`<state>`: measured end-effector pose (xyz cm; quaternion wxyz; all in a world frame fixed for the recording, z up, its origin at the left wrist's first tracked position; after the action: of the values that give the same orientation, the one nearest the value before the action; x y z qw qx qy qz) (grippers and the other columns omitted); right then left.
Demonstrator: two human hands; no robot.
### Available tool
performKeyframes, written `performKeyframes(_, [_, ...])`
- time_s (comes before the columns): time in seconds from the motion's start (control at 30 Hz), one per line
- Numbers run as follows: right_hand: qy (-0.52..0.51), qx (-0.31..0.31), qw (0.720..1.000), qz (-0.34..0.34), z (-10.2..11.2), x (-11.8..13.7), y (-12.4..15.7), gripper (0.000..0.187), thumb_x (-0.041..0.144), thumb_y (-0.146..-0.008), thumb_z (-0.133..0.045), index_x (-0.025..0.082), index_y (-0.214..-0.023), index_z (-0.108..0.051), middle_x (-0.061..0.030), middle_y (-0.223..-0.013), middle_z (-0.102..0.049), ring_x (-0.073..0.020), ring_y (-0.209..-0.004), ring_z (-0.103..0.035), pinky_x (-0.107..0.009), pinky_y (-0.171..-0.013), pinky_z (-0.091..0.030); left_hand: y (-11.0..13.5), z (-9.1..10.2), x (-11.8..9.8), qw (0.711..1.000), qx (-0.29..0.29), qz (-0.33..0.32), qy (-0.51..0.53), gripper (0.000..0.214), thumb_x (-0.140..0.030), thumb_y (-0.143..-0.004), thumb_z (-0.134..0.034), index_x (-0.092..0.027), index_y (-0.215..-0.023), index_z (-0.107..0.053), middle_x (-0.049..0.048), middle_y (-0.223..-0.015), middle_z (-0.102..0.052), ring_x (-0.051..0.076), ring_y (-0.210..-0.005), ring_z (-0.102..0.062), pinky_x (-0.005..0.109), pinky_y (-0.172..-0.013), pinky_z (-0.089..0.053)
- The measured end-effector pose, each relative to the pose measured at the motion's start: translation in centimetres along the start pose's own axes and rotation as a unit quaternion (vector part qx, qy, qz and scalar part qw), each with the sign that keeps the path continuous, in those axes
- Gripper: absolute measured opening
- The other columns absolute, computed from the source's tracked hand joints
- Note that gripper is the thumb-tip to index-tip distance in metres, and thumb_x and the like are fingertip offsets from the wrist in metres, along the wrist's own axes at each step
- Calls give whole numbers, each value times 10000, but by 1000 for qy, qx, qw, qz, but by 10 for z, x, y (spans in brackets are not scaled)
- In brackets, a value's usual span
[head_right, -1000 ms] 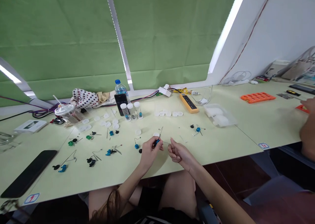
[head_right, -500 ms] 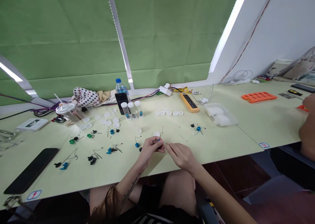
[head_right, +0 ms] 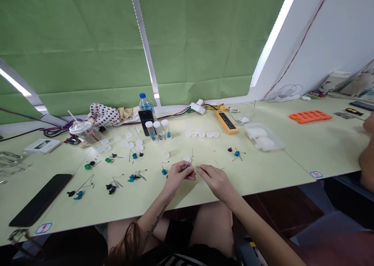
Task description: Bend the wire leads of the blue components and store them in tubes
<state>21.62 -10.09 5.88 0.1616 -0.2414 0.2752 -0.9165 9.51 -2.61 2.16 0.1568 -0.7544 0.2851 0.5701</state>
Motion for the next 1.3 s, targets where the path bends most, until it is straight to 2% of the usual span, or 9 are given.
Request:
performKeyframes(0.07, [23, 3, 999, 48, 2, 4, 2, 263, 193, -920, -422, 224, -1072, -635, -89, -1067, -649, -208, -964, -620, -341, -808, -522, 1, -1, 1, 999, 21, 25, 18, 327, -414, -703, -686, -107, -765, -590, 48, -674, -623, 119, -612, -600, 271, -651, -540])
performKeyframes(0.17, [-82, -58, 992, -80, 8, -6, 0, 262, 333, -905, -475, 227, -1115, -590, -85, -1065, -641, -196, -885, -643, -334, -761, -543, 0, 0, 0, 1000, 1, 9, 19, 320, -416, -714, -674, -116, -785, -585, 37, -672, -622, 115, -595, -597, 278, -650, -541])
performKeyframes(0.33, [-398, 54, 834, -379, -25, -23, 2, 549, 618, -875, -320, 141, -856, -591, -35, -564, -586, -114, -420, -519, -218, -366, -368, 4, 1, -10, 987, -64, -100, -107, 239, -388, -770, -609, -153, -795, -576, 10, -700, -611, 135, -615, -637, 262, -645, -530])
performKeyframes(0.5, [-481, 85, 757, -435, -34, -26, 2, 507, 637, -788, -487, 144, -701, -565, 43, -472, -438, -49, -385, -313, -195, -379, -174, 11, -2, -19, 959, -71, -151, -230, 182, -352, -827, -534, -178, -823, -584, 8, -725, -623, 141, -665, -656, 210, -586, -494])
performKeyframes(0.63, [-486, 109, 779, -381, -31, -21, -4, 367, 507, -804, -562, 154, -708, -560, 40, -533, -466, -56, -442, -322, -205, -422, -221, 13, 0, -22, 951, -84, -168, -247, 169, -340, -831, -527, -182, -825, -585, 8, -743, -616, 133, -661, -649, 207, -577, -495])
performKeyframes(0.9, [-205, -11, 965, -164, -6, -9, -6, 192, 347, -866, -520, 230, -811, -662, -45, -836, -666, -179, -780, -600, -318, -737, -456, 2, 3, -10, 989, -20, -106, -97, 216, -363, -796, -585, -150, -819, -562, 13, -708, -601, 131, -603, -634, 290, -658, -550])
performKeyframes(1.03, [-270, -35, 930, -248, -10, -19, 1, 315, 488, -838, -528, 214, -956, -630, -66, -879, -664, -177, -728, -622, -311, -668, -487, 5, 4, -14, 987, -36, -122, -100, 227, -370, -785, -602, -148, -812, -562, 10, -699, -590, 133, -602, -636, 275, -636, -548])
performKeyframes(1.2, [-448, 82, 789, -412, -34, -21, 7, 548, 667, -821, -384, 163, -693, -559, 0, -515, -522, -87, -402, -415, -213, -387, -296, 8, 1, -16, 976, -54, -141, -159, 215, -374, -794, -585, -161, -815, -569, 12, -726, -606, 147, -633, -657, 262, -639, -541])
performKeyframes(1.3, [-438, 86, 803, -395, -31, -18, -1, 474, 605, -821, -465, 169, -646, -529, 31, -501, -456, -72, -417, -345, -205, -397, -248, 9, 1, -14, 973, -50, -143, -173, 215, -379, -803, -571, -165, -821, -573, 12, -728, -613, 154, -649, -664, 267, -653, -541])
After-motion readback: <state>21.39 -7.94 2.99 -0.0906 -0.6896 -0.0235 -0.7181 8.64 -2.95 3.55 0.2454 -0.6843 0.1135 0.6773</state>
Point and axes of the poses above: each hand's wrist, its own y-axis away from the middle knuckle, its own z-axis out of the back of the hand, x = y × z, the point moved 6 cm from there along -y, towards the middle knuckle
